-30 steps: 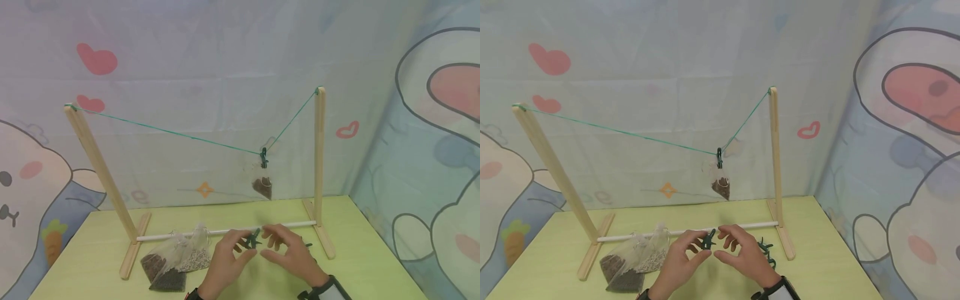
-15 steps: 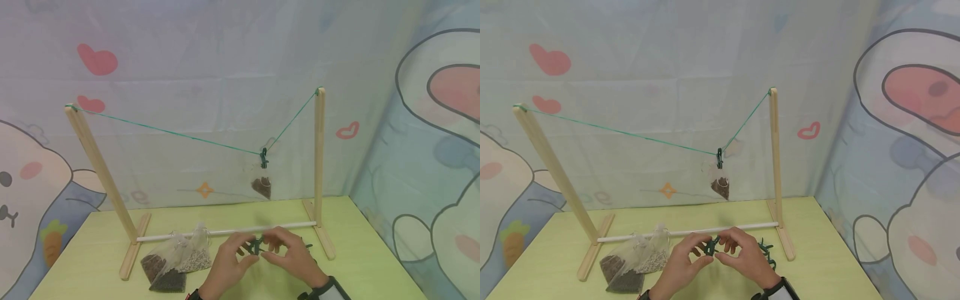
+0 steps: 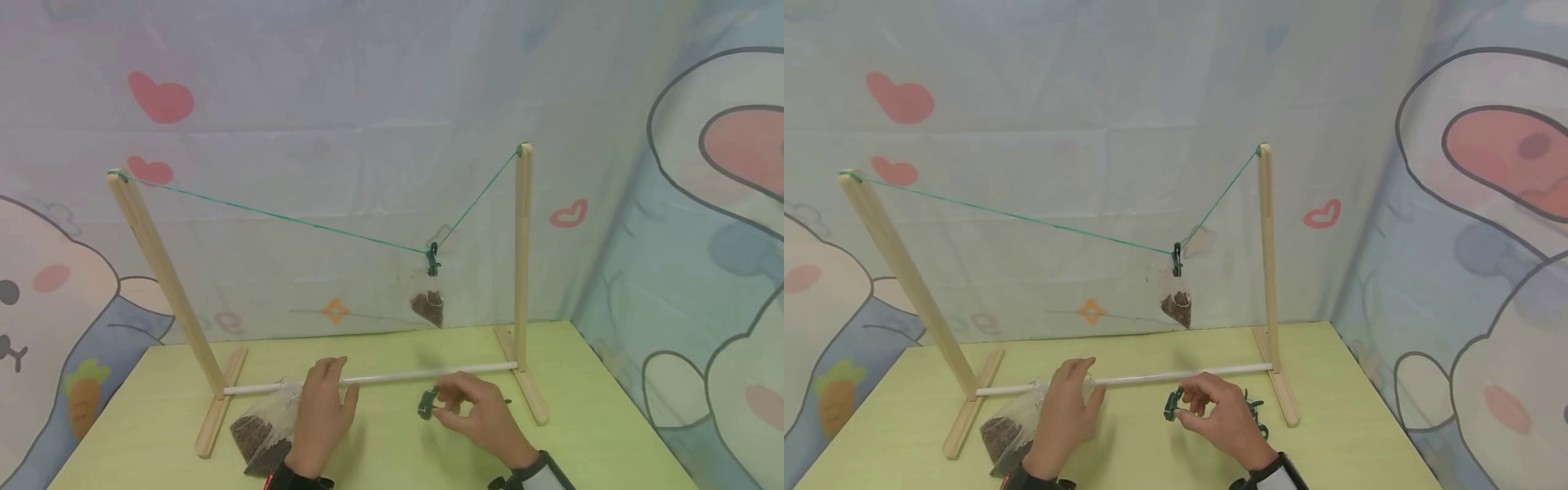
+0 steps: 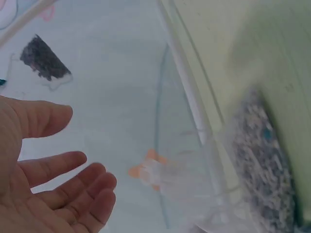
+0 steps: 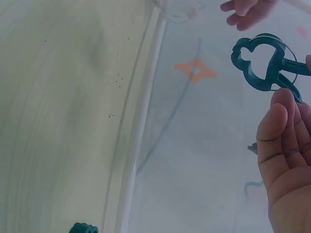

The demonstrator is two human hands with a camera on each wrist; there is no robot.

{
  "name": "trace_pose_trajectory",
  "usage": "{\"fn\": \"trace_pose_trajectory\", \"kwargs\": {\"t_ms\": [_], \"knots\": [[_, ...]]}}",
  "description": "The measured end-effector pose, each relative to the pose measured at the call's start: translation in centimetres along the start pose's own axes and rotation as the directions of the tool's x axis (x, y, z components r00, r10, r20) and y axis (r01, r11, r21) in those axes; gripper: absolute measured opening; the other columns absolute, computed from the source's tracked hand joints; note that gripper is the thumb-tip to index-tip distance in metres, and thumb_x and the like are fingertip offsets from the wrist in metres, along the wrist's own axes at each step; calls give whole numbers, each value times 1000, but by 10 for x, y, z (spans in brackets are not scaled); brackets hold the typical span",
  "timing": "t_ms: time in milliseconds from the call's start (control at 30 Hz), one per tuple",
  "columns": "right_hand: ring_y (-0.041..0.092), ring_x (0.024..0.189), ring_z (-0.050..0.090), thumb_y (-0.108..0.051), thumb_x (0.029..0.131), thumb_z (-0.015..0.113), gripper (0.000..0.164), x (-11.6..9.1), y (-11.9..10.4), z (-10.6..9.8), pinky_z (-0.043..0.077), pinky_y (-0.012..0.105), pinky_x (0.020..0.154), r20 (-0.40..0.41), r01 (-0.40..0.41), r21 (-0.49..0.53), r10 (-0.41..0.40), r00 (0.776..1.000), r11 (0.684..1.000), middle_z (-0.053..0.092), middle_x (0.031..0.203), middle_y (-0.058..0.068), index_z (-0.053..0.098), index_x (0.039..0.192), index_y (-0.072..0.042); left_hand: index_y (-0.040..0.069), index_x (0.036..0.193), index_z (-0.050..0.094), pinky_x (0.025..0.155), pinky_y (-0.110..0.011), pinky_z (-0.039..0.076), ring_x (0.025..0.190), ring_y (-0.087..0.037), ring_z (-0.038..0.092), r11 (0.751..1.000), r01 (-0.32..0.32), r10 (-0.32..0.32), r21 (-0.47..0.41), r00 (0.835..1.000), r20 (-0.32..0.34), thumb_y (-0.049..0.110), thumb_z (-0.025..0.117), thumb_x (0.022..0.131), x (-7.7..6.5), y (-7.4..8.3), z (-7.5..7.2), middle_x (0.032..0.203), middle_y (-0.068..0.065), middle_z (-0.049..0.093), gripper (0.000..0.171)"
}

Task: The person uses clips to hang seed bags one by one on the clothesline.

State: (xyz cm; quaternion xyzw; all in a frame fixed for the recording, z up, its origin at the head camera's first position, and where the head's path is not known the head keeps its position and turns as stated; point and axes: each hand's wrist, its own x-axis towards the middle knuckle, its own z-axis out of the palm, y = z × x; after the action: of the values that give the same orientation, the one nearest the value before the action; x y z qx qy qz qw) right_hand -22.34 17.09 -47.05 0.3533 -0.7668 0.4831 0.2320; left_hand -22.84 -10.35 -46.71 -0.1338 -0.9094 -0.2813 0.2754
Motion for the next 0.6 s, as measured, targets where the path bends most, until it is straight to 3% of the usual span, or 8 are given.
{"fn": "trace_pose_trajectory", "kwargs": {"t_ms": [133, 300, 600], "knots": [[4, 71, 64, 5, 82, 82, 30, -1, 3, 1, 58, 28, 59, 4, -10, 5, 10, 1000, 1000, 73, 86, 8, 71, 108, -5, -11, 131, 61, 99, -55, 50, 115, -46, 59, 998, 42, -41, 45, 999, -14, 7, 76, 93, -1, -12, -1, 127, -29, 60, 44], [4, 70, 65, 5, 83, 82, 24, -3, 8, 3, 57, 26, 58, -14, -19, -23, 19, 1000, 1000, 74, 85, 4, 73, 102, -5, -16, 129, 60, 99, -61, 48, 115, -52, 57, 990, 126, -128, 68, 991, 26, 8, 77, 92, 1, -22, -1, 127, -35, 60, 47], [3, 74, 68, 4, 85, 80, 19, -5, 11, 3, 57, 25, 60, -25, -62, -43, 61, 998, 997, 76, 86, 1, 75, 94, -12, -18, 125, 62, 92, -58, 52, 102, -49, 62, 983, 177, -179, 55, 983, 45, 5, 77, 90, 0, -36, 7, 117, -35, 67, 45]]}}
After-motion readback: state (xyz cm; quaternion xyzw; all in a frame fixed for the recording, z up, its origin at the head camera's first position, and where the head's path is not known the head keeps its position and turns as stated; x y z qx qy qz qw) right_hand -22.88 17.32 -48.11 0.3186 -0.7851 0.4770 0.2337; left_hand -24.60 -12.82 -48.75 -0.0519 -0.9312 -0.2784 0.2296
